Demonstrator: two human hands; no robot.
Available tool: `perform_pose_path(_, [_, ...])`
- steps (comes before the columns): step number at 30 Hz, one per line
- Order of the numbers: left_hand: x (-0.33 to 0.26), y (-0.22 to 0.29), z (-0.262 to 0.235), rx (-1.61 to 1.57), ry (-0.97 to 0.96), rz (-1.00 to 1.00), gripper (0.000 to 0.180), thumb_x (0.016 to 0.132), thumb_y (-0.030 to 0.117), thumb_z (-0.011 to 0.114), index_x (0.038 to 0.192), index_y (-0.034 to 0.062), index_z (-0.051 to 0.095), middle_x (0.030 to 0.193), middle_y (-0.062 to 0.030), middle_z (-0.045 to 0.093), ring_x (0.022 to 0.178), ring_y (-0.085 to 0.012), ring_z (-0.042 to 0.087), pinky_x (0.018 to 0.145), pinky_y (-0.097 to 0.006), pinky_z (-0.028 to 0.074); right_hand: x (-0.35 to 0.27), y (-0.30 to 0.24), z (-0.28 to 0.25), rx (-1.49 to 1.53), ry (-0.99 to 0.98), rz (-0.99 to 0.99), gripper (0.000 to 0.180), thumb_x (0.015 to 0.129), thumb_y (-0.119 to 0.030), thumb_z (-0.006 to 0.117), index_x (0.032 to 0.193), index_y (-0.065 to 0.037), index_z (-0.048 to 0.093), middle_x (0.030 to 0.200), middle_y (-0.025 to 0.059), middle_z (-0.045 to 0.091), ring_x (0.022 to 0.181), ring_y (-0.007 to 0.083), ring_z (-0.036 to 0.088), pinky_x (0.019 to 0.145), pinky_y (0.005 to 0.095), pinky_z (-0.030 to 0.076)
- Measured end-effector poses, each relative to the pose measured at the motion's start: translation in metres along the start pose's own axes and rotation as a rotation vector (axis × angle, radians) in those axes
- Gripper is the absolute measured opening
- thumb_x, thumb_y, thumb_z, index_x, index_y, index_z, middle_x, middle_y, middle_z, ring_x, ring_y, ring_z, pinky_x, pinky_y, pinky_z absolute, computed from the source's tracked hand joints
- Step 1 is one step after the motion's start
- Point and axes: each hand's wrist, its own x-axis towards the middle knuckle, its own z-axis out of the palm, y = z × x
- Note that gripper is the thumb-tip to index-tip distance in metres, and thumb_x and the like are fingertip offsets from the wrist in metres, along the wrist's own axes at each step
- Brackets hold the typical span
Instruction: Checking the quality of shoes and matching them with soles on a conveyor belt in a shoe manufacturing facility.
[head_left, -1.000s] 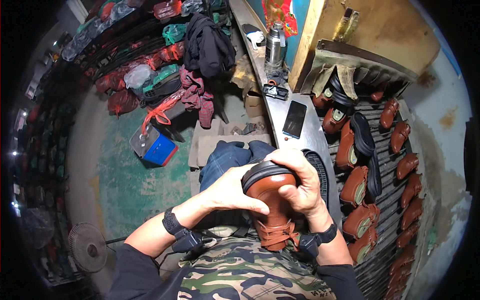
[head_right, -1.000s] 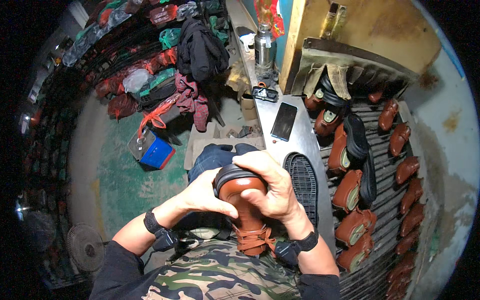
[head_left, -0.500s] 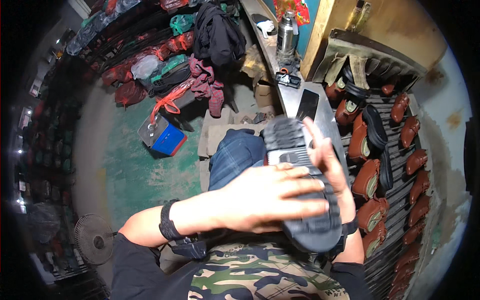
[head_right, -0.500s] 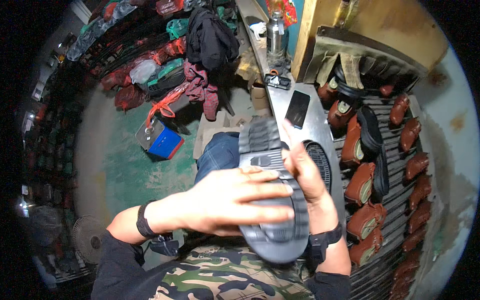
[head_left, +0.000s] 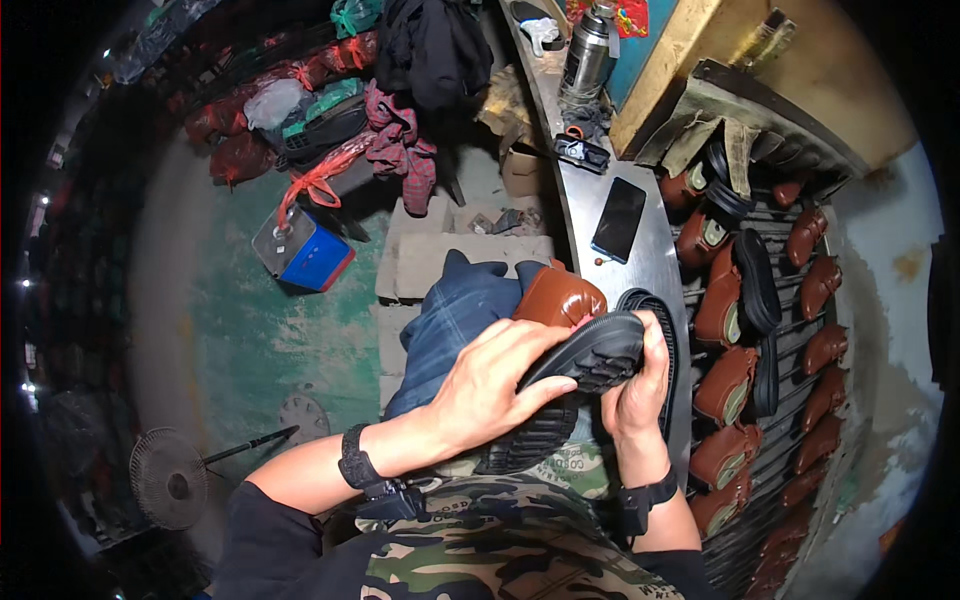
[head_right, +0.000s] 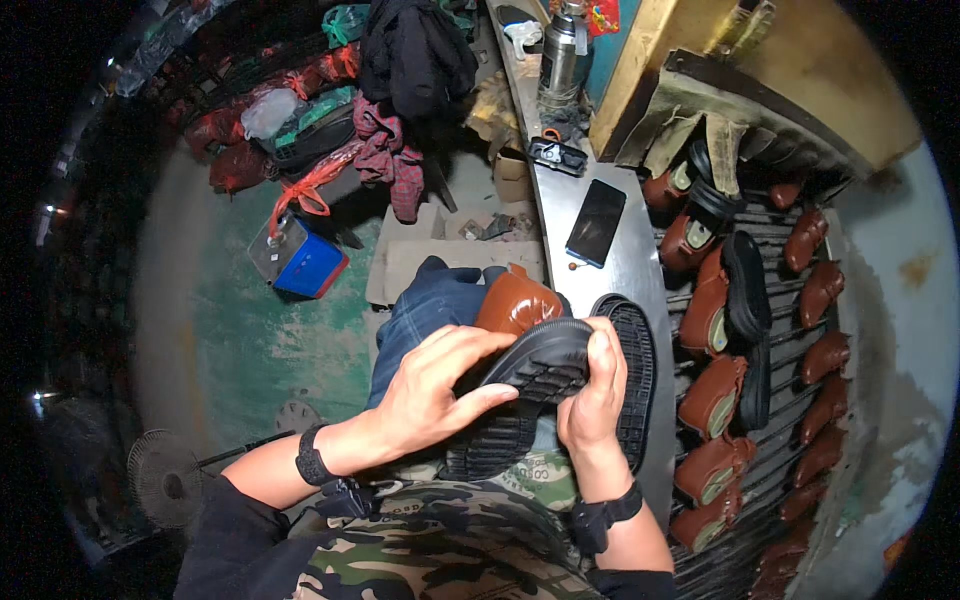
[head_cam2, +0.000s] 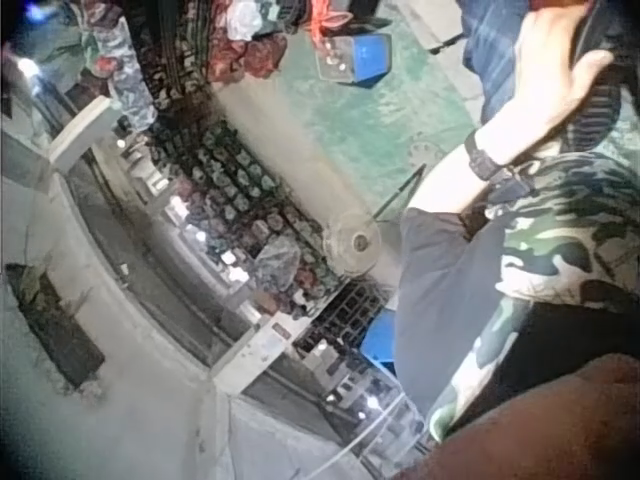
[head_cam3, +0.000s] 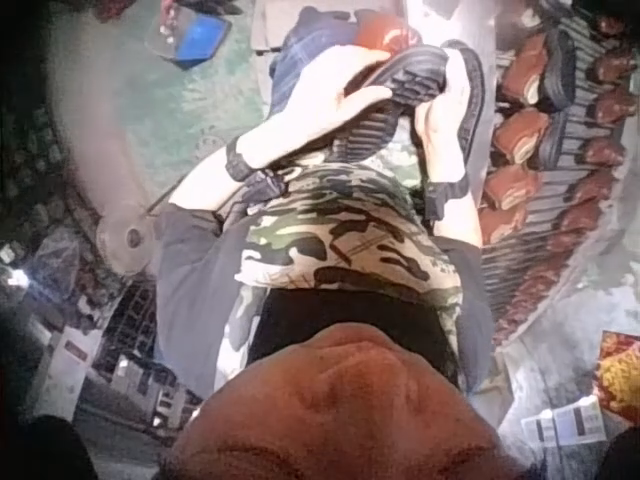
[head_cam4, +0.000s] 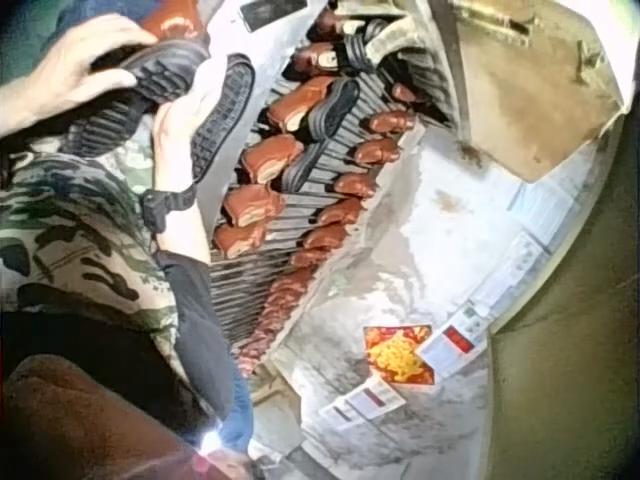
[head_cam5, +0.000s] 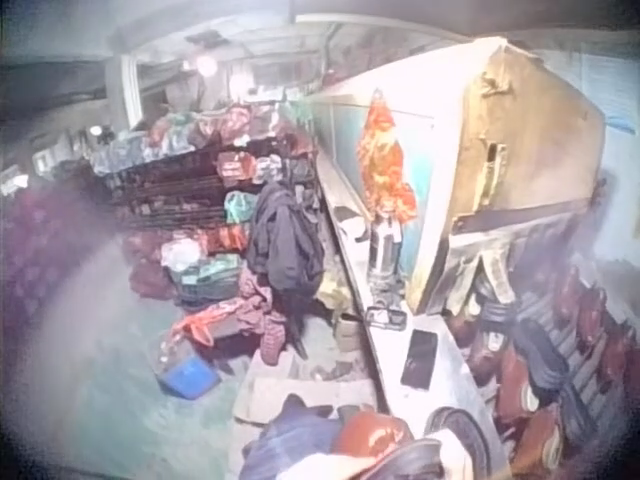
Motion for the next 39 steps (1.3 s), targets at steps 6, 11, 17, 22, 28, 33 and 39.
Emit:
perform_pose_path(6, [0.019,0.004,0.003,-0.221,-0.099,-0.231,0.051,0.084,0.011,0.08,0.128,-0.0007,0.058,0.101,-0.0097,0.058,0.084,-0.0212,0.059,0.078,-0.033,0.051,-0.009,-0.026,0.001,-0.192,-0.07,0.089,0.064,0.09,-0.022,0.083,0.137,0.0,0.046,0.124,0.0088,0.064,0.114,0.017,0.063,0.104,0.0333,0.049])
perform_pose_path(11, [0.026,-0.015,0.011,-0.381,-0.142,-0.412,0.063,0.08,0.01,0.084,0.133,0.0036,0.051,0.092,-0.0017,0.044,0.076,-0.0115,0.044,0.071,-0.026,0.042,0.021,-0.014,-0.02,-0.169,-0.133,0.237,0.082,0.082,-0.019,0.09,0.146,-0.002,0.04,0.128,0.0084,0.059,0.119,0.0165,0.059,0.103,0.0309,0.048])
perform_pose_path(17, [0.027,-0.057,-0.009,-0.09,-0.25,-0.296,0.096,0.073,0.038,0.092,0.149,0.0061,0.043,0.11,-0.0096,0.049,0.096,-0.0222,0.051,0.084,-0.034,0.045,0.032,-0.001,-0.034,-0.335,-0.322,0.429,0.114,0.074,-0.047,0.093,0.156,0.006,0.033,0.143,0.0113,0.053,0.132,0.0201,0.051,0.113,0.0353,0.04])
perform_pose_path(22, [0.023,-0.022,-0.002,-0.116,-0.279,-0.142,0.123,0.069,0.059,0.088,0.164,0.0151,0.024,0.158,-0.0313,0.021,0.144,-0.0535,0.027,0.117,-0.06,0.029,0.008,-0.037,0.013,-0.203,-0.164,0.226,0.129,0.061,-0.069,0.091,0.15,0.01,0.04,0.141,0.0149,0.057,0.129,0.0221,0.057,0.111,0.0357,0.043])
perform_pose_path(28, [0.003,0.024,-0.021,-0.672,0.339,0.314,0.117,0.075,0.066,0.082,0.159,0.0056,0.028,0.144,-0.0216,0.049,0.139,-0.0363,0.043,0.118,-0.052,0.033,-0.015,-0.093,0.057,-0.731,-0.686,-0.748,0.079,0.072,-0.041,0.09,0.134,-0.001,0.063,0.139,0.023,0.061,0.126,0.0376,0.061,0.104,0.0458,0.045])
perform_pose_path(33, [-0.056,-0.009,-0.014,-1.163,0.511,-0.278,0.088,0.098,0.039,0.069,0.163,0.0061,0.019,0.137,-0.0162,0.056,0.129,-0.0244,0.055,0.113,-0.04,0.043,-0.036,-0.057,0.06,-0.909,-1.037,-0.478,0.063,0.072,-0.021,0.087,0.131,-0.008,0.068,0.137,0.0128,0.064,0.132,0.0354,0.057,0.118,0.0556,0.03])
perform_pose_path(39, [-0.105,-0.054,-0.027,0.084,0.338,-0.348,0.056,0.094,0.006,0.065,0.148,0.0003,0.049,0.135,-0.0183,0.058,0.125,-0.0351,0.058,0.112,-0.044,0.043,-0.061,-0.018,-0.004,-0.585,-0.912,0.033,0.025,0.082,0.0,0.072,0.106,-0.001,0.076,0.099,0.0128,0.078,0.095,0.0271,0.075,0.087,0.0365,0.058])
